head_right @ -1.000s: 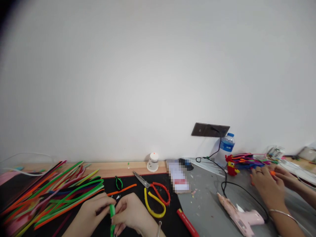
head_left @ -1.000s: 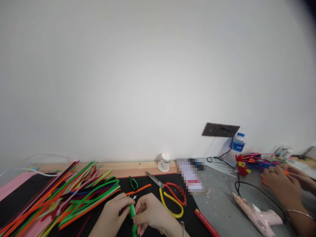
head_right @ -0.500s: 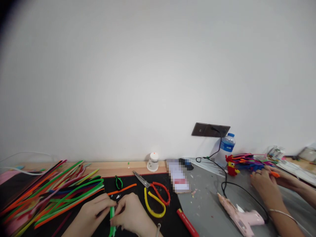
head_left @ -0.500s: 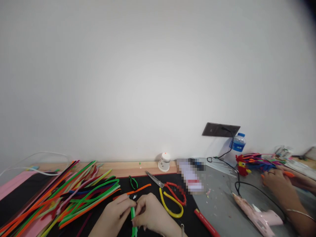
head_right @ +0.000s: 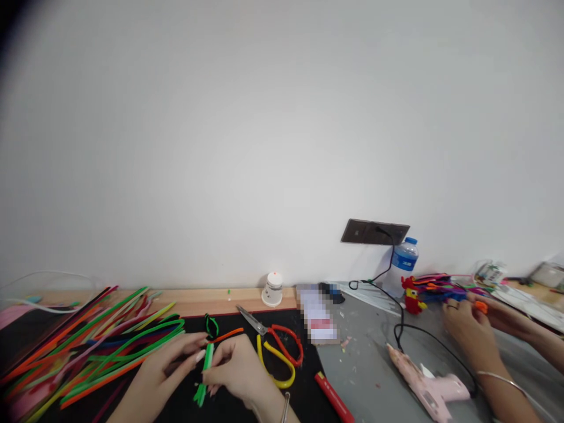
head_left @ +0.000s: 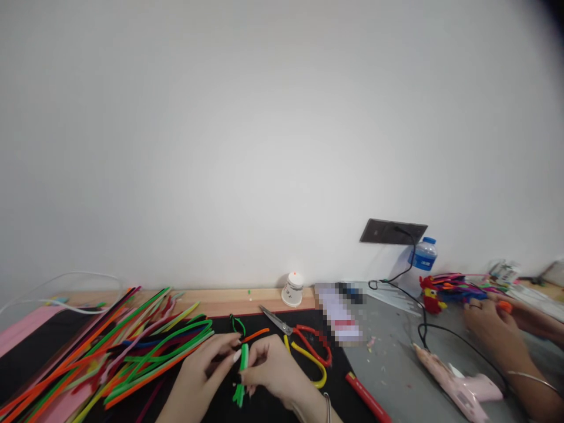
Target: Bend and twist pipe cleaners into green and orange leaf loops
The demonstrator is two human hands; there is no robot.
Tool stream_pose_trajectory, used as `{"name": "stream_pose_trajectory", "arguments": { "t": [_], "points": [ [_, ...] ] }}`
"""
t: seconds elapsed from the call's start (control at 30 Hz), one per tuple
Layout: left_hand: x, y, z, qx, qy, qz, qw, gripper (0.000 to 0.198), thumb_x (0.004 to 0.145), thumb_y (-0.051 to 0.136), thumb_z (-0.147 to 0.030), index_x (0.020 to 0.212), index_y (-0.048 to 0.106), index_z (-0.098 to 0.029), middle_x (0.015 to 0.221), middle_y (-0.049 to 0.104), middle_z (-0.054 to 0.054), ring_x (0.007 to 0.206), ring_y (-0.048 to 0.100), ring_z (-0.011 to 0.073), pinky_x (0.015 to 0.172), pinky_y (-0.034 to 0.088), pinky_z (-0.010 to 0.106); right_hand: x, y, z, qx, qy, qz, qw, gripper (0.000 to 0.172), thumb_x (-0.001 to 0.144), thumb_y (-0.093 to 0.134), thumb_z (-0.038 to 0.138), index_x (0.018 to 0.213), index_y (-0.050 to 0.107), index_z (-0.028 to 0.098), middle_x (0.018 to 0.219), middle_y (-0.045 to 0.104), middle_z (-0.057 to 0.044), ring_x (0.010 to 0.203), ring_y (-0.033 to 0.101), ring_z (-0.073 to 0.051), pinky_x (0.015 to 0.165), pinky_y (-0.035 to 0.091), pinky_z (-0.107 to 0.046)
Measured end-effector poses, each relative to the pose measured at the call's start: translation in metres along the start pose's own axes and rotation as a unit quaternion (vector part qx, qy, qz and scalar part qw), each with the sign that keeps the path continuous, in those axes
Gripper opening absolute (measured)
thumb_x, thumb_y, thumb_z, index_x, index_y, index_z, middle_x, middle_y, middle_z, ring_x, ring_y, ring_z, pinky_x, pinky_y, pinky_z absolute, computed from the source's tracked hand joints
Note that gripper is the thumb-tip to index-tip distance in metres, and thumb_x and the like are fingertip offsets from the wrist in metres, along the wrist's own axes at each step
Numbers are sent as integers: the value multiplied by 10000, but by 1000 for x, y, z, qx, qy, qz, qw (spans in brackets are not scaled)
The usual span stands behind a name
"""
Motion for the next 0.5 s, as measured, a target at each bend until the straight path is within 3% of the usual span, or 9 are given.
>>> {"name": "stream_pose_trajectory", "arguments": {
  "t": [0.1, 0.2, 0.37, 0.5],
  "points": [
    [1, 16, 17, -128, -127, 80, 980, 346, 748, 550, -421, 1001, 598, -189, 930, 680, 63, 878, 612, 217, 706, 512, 278, 1, -2, 10, 36, -46, 18, 998, 245, 514, 731, 245, 507, 523, 117, 452, 536, 25, 387, 472, -65, 422, 374, -195],
    [-4, 27, 27, -204, -219, 128, 945, 402, 720, 571, -476, 970, 596, -162, 789, 703, 50, 733, 637, 164, 628, 507, 229, 1, -5, 15, 60, -64, 26, 996, 274, 528, 744, 294, 543, 541, 110, 475, 529, 22, 403, 456, -60, 411, 345, -186],
    [-9, 31, 31, -240, -272, 128, 923, 366, 610, 686, -473, 814, 573, -191, 730, 672, -9, 659, 643, 125, 532, 475, 167, 1, -10, 14, 55, -68, 15, 996, 296, 534, 754, 316, 576, 547, 109, 507, 521, 29, 410, 384, -32, 386, 236, -169],
    [-16, 37, 23, -265, -289, 158, 906, 352, 640, 662, -476, 815, 572, -183, 801, 697, 32, 697, 663, 135, 520, 456, 146, 0, -10, 13, 52, -65, 15, 996, 305, 540, 749, 344, 598, 573, 103, 524, 518, 31, 420, 364, -28, 391, 207, -175]
  ]
}}
Point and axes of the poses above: each hand's wrist, its own x-axis towards the middle knuckle, its own y-axis out of the palm, z = x × y, the point moved 7 cm from there along x, towards the middle knuckle
